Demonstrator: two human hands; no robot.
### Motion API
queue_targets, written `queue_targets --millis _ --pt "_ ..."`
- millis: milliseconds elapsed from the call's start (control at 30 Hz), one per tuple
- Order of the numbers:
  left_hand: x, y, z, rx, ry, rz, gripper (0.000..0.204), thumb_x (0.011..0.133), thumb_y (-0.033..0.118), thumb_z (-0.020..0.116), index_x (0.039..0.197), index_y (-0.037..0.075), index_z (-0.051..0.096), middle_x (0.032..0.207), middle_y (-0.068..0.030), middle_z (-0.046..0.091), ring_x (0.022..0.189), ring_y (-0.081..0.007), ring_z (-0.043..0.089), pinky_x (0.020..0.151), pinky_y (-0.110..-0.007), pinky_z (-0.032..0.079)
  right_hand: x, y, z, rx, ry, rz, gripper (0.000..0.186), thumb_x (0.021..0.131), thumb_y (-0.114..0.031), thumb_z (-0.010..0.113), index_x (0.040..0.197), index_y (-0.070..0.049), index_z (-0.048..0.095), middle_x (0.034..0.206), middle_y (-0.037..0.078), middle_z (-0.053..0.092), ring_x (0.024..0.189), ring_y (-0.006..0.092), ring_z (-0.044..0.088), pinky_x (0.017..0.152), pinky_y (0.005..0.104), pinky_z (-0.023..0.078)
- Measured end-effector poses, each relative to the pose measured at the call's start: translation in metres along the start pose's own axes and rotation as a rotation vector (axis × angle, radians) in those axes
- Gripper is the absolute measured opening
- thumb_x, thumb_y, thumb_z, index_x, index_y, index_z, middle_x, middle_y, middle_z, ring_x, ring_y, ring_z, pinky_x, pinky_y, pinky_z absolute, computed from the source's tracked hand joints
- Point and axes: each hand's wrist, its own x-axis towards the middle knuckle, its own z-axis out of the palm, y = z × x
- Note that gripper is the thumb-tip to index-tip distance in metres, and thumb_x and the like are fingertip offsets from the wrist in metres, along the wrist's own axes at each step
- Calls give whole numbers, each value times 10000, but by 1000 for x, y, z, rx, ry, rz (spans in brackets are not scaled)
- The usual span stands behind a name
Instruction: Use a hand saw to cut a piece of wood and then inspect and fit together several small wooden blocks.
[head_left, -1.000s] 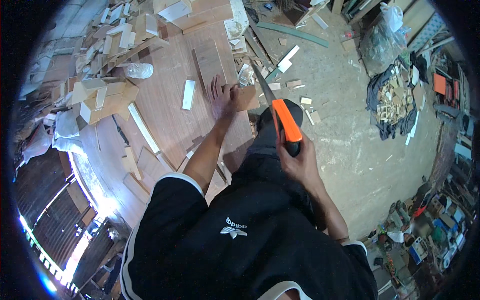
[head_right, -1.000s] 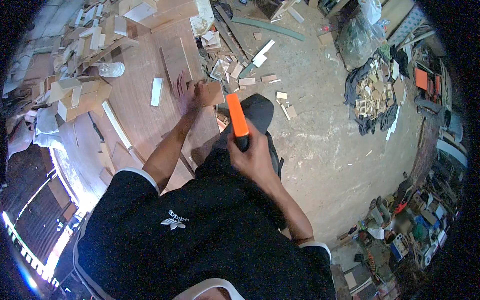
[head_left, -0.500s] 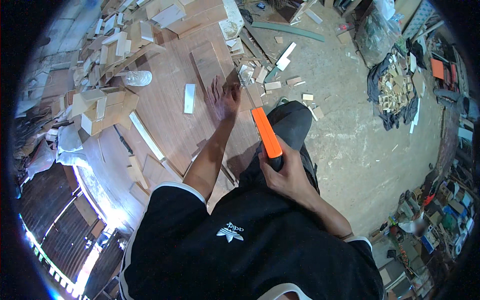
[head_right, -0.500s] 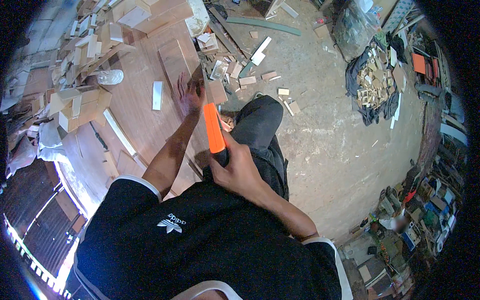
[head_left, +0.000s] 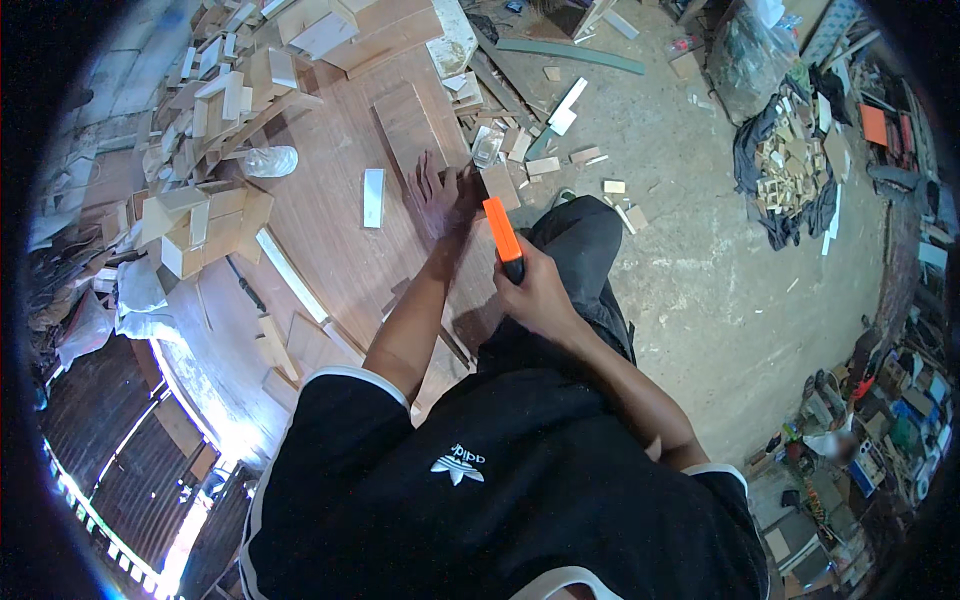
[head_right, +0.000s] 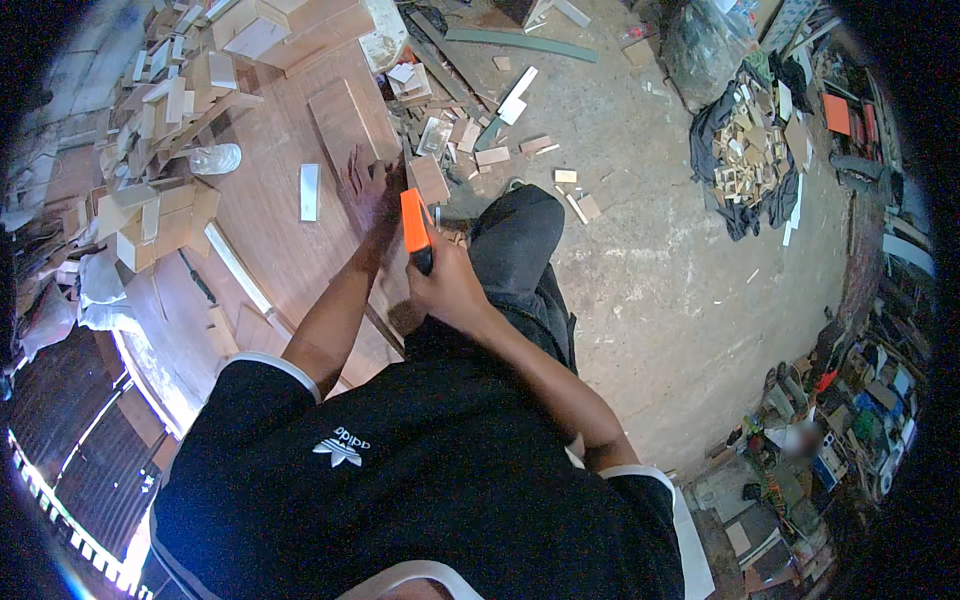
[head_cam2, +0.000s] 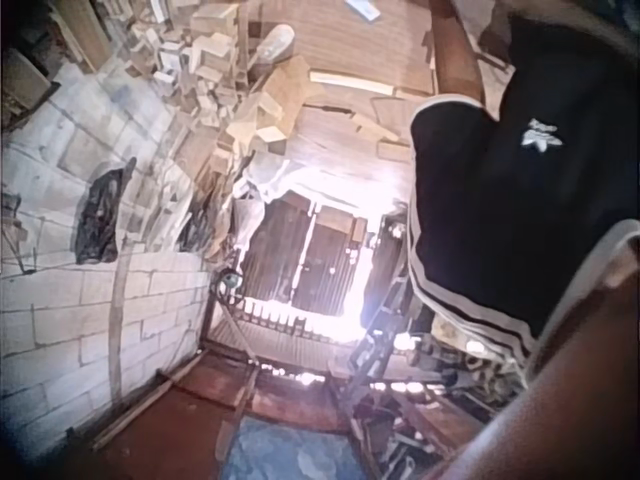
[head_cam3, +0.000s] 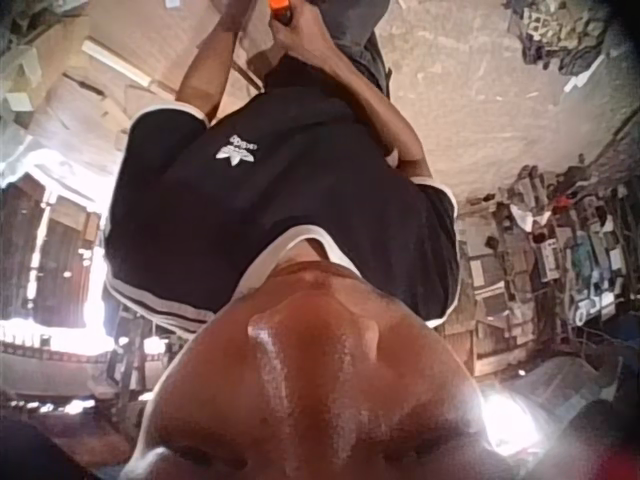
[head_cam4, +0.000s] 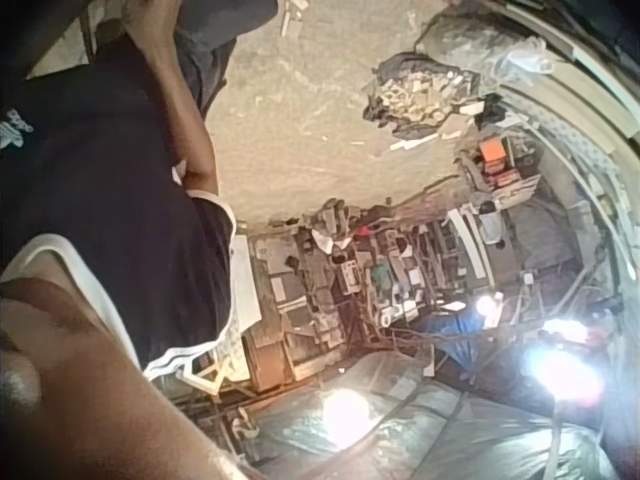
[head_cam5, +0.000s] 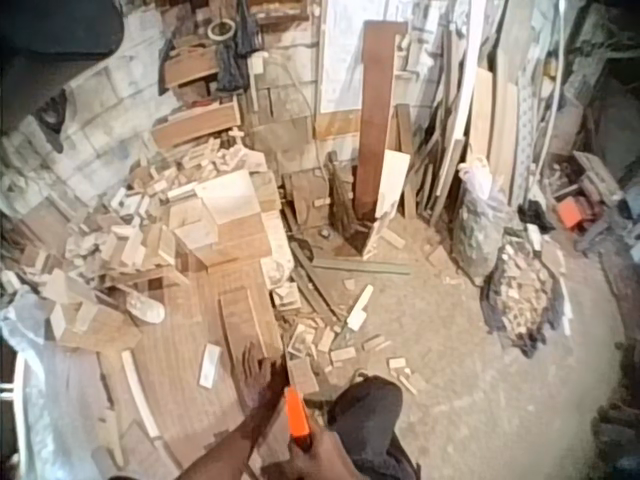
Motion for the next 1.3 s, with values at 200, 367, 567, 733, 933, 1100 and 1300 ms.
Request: queue_targets --millis 200,367,567,733,933,1100,1300 --pt "2 6 -3 -26 -66 -23 345 874 409 532 947 87 632 1425 -149 368 1348 -319 288 1125 -496 160 1 0 2 6 7 0 167 762 15 540 925 26 507 680 87 475 641 134 461 610 303 422" --pt "-3 -2 2 2 -31 -24 322 865 392 550 922 87 637 1427 -144 368 1350 -313 288 1122 -503 174 -38 -56 -11 13 -59 159 165 770 21 546 932 22 515 707 100 506 677 135 491 644 307 438" --pt "-3 5 -2 43 -2 26 276 854 361 572 912 100 640 1436 -145 352 1343 -310 304 1112 -516 195 -59 -69 -19 49 -46 66 354 735 15 583 1085 3 532 766 236 615 757 387 658 661 388 503" --pt "0 3 5 48 21 29 255 855 351 574 917 114 644 1426 -139 366 1335 -318 313 1105 -519 205 -16 -16 -1 26 -45 66 254 740 8 579 989 34 536 681 139 544 689 156 562 659 317 468" --pt "-2 1 2 21 15 36 260 869 354 551 922 116 643 1421 -140 363 1341 -322 294 1110 -519 186 -50 -39 -4 26 3 13 170 756 19 570 918 26 520 690 133 552 688 157 579 654 306 465" --pt "0 9 -13 -11 -50 -5 306 878 391 522 945 120 647 1431 -149 340 1362 -314 249 1127 -508 129 -73 -80 -26 100 -131 178 349 722 -8 640 1051 19 523 770 257 608 758 416 635 622 401 492" --pt "-2 -2 5 -15 -60 9 346 892 428 488 988 140 653 1436 -151 332 1372 -305 234 1127 -519 115 -25 -9 2 -6 -14 15 268 729 12 592 992 23 540 752 207 585 720 302 604 659 376 482"
